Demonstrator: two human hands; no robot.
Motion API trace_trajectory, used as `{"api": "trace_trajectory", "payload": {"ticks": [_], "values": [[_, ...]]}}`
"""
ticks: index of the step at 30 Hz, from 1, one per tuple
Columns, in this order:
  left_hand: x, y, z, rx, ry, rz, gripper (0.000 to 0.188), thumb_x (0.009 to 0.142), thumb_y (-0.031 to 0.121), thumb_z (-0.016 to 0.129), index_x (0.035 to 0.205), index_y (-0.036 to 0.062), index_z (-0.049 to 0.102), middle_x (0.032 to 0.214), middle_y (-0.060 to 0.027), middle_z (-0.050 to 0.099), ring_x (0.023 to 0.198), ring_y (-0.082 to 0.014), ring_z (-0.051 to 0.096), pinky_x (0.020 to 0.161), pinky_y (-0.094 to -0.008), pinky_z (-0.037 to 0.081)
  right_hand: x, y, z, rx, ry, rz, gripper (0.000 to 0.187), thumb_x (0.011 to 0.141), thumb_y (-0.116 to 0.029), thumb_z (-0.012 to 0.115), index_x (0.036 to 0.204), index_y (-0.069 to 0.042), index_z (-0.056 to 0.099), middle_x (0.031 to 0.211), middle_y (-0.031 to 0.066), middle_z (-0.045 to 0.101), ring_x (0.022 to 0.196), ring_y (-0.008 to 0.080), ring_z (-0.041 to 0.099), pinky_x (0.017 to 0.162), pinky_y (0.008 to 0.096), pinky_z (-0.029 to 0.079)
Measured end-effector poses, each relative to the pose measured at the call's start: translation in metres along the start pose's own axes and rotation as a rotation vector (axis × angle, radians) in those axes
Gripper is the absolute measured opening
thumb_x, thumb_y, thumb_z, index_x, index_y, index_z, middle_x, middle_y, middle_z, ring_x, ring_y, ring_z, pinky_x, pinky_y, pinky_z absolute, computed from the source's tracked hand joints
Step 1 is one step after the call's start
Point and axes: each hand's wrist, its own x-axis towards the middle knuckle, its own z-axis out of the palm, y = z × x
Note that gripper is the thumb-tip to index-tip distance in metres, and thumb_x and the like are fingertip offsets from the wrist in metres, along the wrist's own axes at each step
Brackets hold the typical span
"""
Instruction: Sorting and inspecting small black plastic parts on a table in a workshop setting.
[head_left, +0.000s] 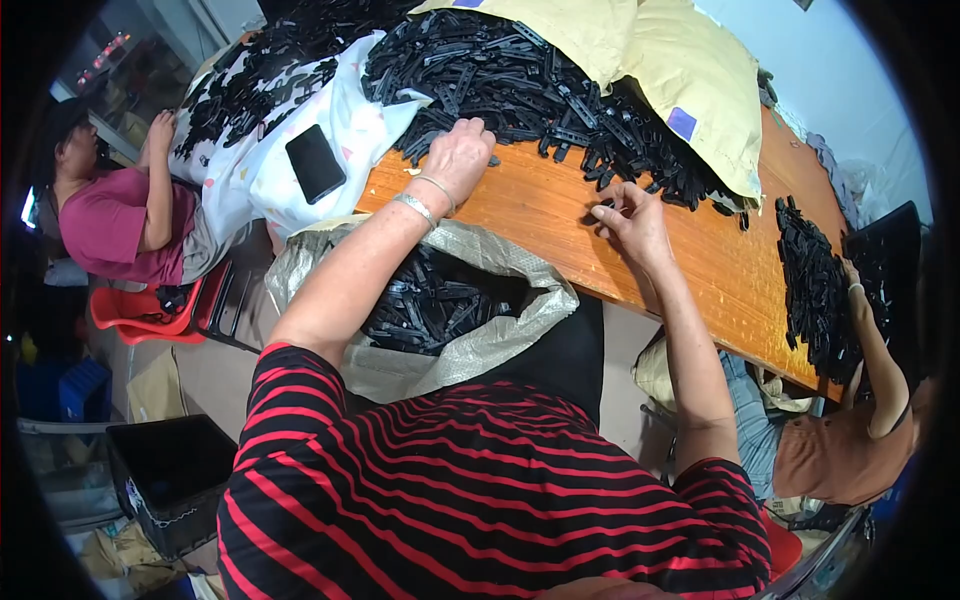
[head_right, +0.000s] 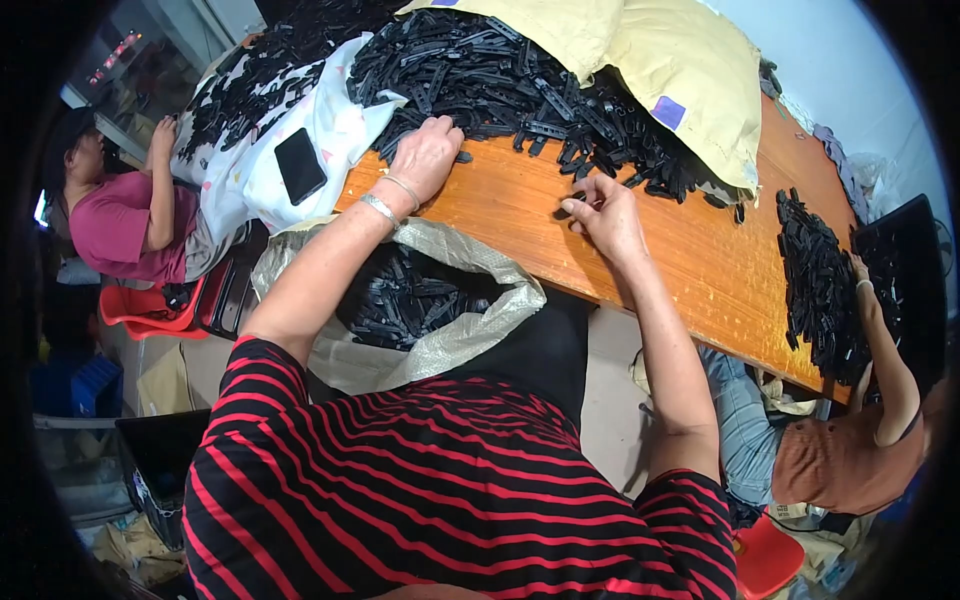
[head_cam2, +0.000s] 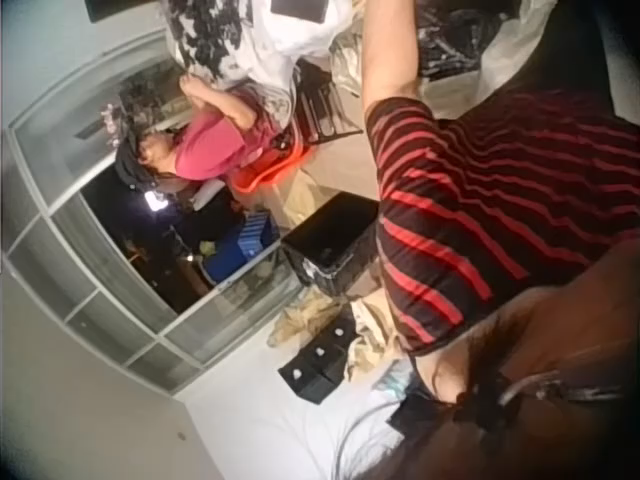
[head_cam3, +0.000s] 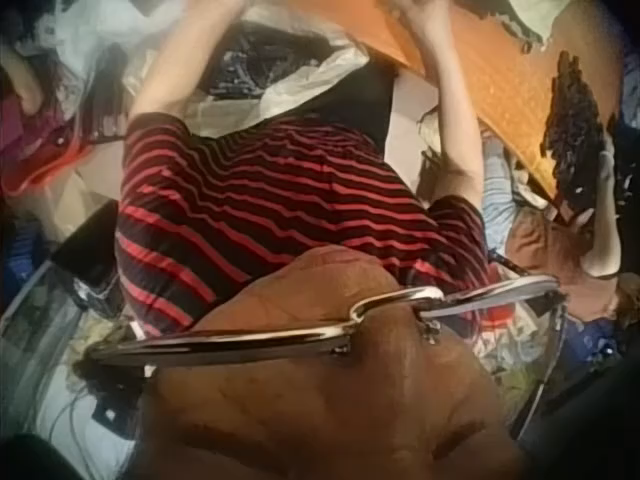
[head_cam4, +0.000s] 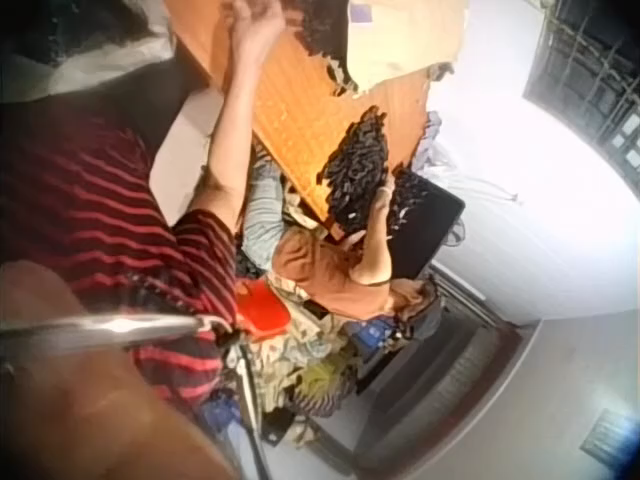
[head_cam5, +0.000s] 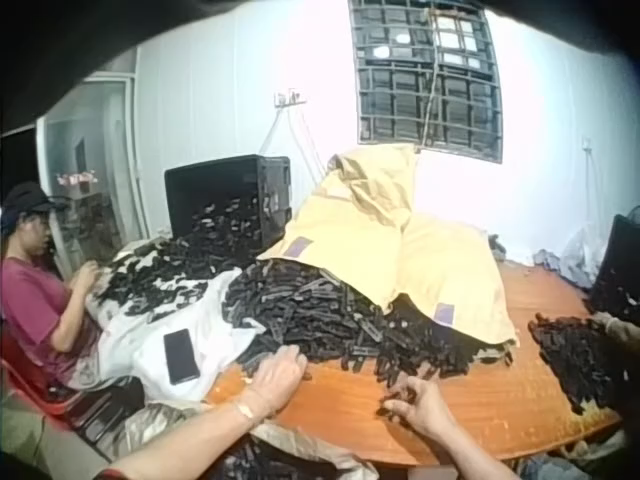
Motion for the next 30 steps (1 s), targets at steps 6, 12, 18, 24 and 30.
{"api": "trace_trajectory", "payload": {"ticks": [6,12,18,24,30], "values": [[-0.008,0.021,-0.007,-0.325,0.098,-0.061,0.022,0.072,0.013,0.074,0.083,0.0041,0.056,0.077,-0.0100,0.060,0.075,-0.0274,0.061,0.064,-0.0366,0.050,-0.021,-0.003,0.002,-0.795,0.040,-0.399,0.021,0.075,-0.010,0.075,0.086,0.001,0.061,0.077,0.0175,0.062,0.068,0.0320,0.062,0.061,0.0410,0.048],[-0.010,0.049,0.009,-1.530,-0.030,-0.687,0.025,0.078,0.002,0.071,0.096,0.0011,0.054,0.080,-0.0046,0.063,0.067,-0.0101,0.062,0.058,-0.0249,0.051,-0.023,-0.041,0.022,-0.633,0.073,-0.281,0.021,0.078,-0.012,0.072,0.087,0.002,0.060,0.076,0.0153,0.063,0.068,0.0278,0.063,0.062,0.0380,0.049],[-0.009,0.071,-0.003,-1.800,-0.015,-0.637,0.035,0.075,-0.003,0.071,0.105,-0.0002,0.053,0.089,-0.0050,0.063,0.079,-0.0116,0.062,0.071,-0.0243,0.053,-0.011,-0.045,0.060,-0.189,0.173,-0.252,0.022,0.078,-0.017,0.072,0.089,-0.001,0.062,0.074,0.0100,0.062,0.057,0.0166,0.058,0.055,0.0307,0.047],[-0.016,0.066,-0.035,-1.922,-0.110,-0.552,0.031,0.081,-0.002,0.067,0.110,-0.0004,0.055,0.099,-0.0051,0.063,0.089,-0.0119,0.062,0.077,-0.0246,0.053,-0.005,-0.034,0.060,-0.060,0.187,-0.266,0.021,0.077,-0.015,0.074,0.089,-0.001,0.065,0.078,0.0073,0.063,0.058,0.0138,0.059,0.056,0.0282,0.048],[-0.020,0.064,-0.039,-1.866,-0.113,-0.580,0.027,0.086,0.000,0.064,0.111,-0.0003,0.055,0.103,-0.0063,0.063,0.091,-0.0112,0.062,0.077,-0.0236,0.053,-0.010,-0.044,0.061,-0.090,0.182,-0.312,0.019,0.076,-0.010,0.075,0.090,-0.001,0.066,0.083,0.0072,0.062,0.056,0.0109,0.059,0.056,0.0268,0.048]]}}
